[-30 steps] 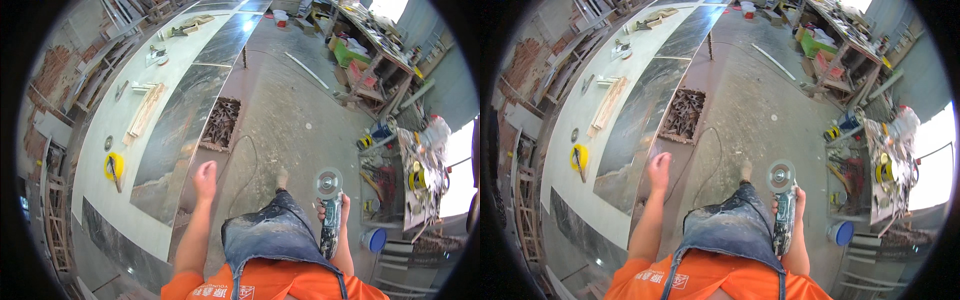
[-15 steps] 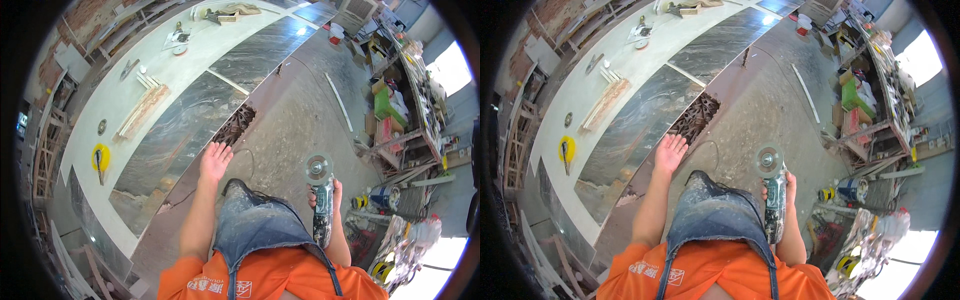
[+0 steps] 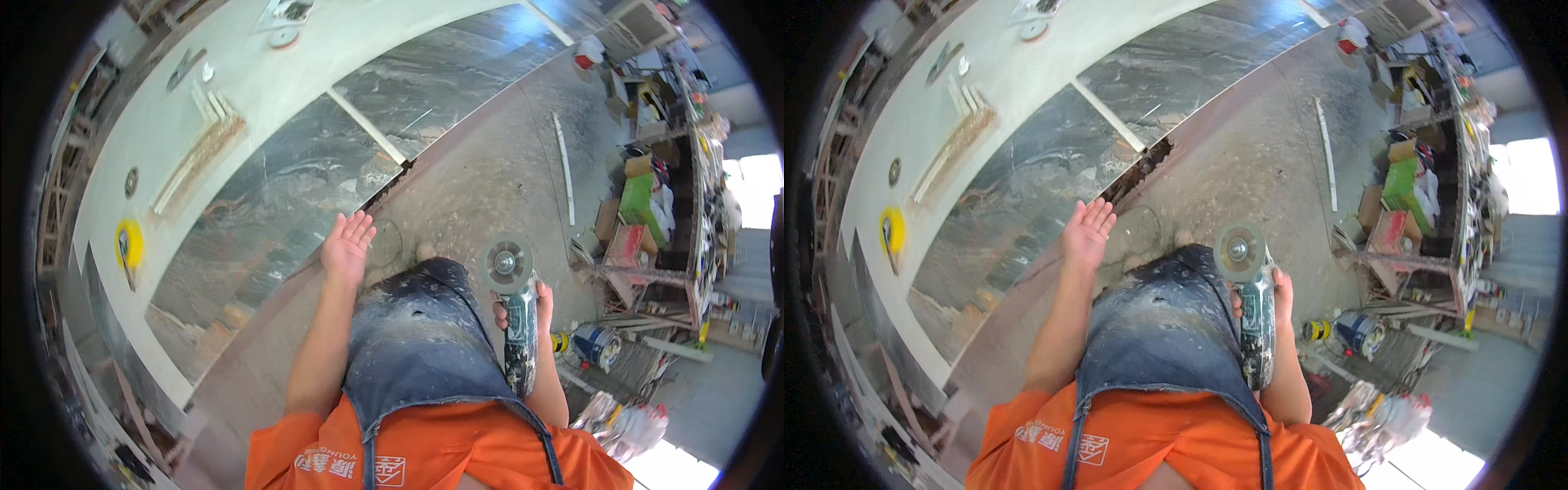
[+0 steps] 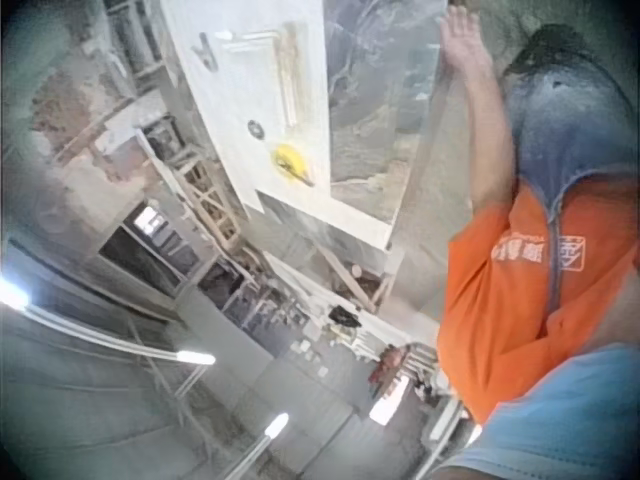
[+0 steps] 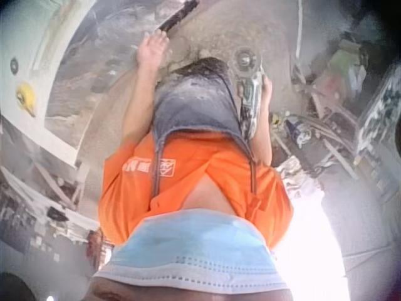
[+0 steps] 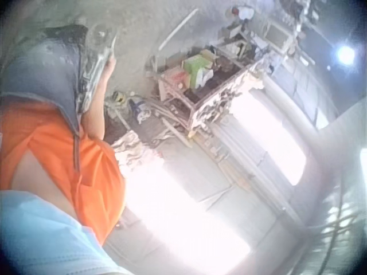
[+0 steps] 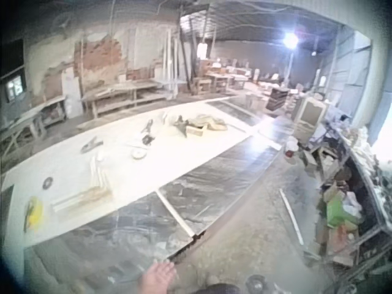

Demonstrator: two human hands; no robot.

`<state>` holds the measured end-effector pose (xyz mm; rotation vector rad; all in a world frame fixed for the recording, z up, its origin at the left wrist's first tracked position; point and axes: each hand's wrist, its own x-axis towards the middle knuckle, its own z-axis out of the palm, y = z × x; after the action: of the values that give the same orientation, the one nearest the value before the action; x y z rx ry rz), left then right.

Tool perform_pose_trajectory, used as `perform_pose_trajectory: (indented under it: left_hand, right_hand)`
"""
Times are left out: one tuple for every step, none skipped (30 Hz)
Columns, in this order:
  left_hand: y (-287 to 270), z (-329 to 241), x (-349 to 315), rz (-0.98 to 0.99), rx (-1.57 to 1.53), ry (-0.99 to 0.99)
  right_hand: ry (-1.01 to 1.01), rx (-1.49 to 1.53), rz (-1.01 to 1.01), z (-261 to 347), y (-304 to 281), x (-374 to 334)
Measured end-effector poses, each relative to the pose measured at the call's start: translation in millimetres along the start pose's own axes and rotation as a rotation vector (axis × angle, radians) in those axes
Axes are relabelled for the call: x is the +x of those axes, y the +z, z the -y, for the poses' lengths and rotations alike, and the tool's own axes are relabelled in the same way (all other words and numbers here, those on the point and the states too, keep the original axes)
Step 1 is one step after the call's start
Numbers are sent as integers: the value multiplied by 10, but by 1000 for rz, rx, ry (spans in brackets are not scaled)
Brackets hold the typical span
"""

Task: The person applies yellow tape to the edges of large stone tiles on a workbench, then uses an angle grinder to grind the edges of the tiles. The person moves between tiles and continues grinding along the taped edges.

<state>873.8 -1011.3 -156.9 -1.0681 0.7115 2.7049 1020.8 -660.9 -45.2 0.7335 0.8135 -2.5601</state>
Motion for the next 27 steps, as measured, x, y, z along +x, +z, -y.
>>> perform_pose_trajectory:
  left_hand:
    - [-47,20,-6,2,-2,17]
    - [-91,52,-20,-18,8,45]
    - [-80,40,-19,-22,26,75]
    - [-80,54,-41,-27,45,104]
    - [-57,59,-103,-74,39,121]
    - [-69,73,-153,-65,41,138]
    - [-102,78,-202,-56,45,154]
    - [-160,106,-257,-48,48,168]
    - [-221,142,-306,-49,55,178]
    - [-283,175,-356,-49,62,186]
    - [-345,219,-414,-47,70,192]
    - [-413,257,-483,-15,51,181]
    - [-481,289,-554,18,34,169]
    - [-464,324,-601,54,10,159]
    - [-446,350,-628,32,-2,154]
    - [-429,357,-660,10,-13,148]
    - [-383,366,-690,-12,-28,143]
    - [-359,394,-688,-7,-74,144]
    - [-340,417,-663,-2,-119,143]
    - [-324,436,-629,5,-165,148]
    - [-326,454,-603,13,-186,147]
    - [-335,471,-579,22,-208,145]
    - [-346,494,-566,28,-228,142]
    - [-331,497,-550,30,-238,151]
    - [-307,494,-539,31,-248,160]
    - [-289,488,-539,33,-257,171]
    - [-284,494,-545,17,-267,164]
  right_hand:
    - [37,-21,24,105,-36,136]
    - [78,-58,3,225,-23,255]
    - [104,-91,-9,323,30,371]
    - [131,-124,-21,408,63,467]
    - [173,-115,-11,486,100,582]
    - [215,-120,-16,566,150,682]
    - [256,-124,-24,646,217,769]
    - [298,-129,-34,713,244,855]
    - [335,-149,-6,763,202,958]
    - [349,-181,1,802,207,1047]
    - [361,-213,8,825,223,1120]
    - [371,-243,14,842,237,1186]
    - [390,-251,10,857,242,1245]
    - [414,-288,8,875,246,1318]
    - [436,-324,5,877,253,1386]
    - [457,-359,1,863,272,1441]
    - [439,-383,-41,831,358,1481]
    - [461,-405,-49,813,417,1522]
    - [481,-425,-58,796,465,1568]
    - [501,-448,-61,790,488,1632]
    - [523,-444,-49,770,466,1696]
    - [496,-485,-47,748,496,1748]
    - [472,-524,-46,697,584,1786]
    - [455,-527,-35,660,628,1827]
    - [441,-532,-25,622,671,1870]
    - [432,-541,-10,591,720,1899]
    - [422,-549,6,566,778,1918]
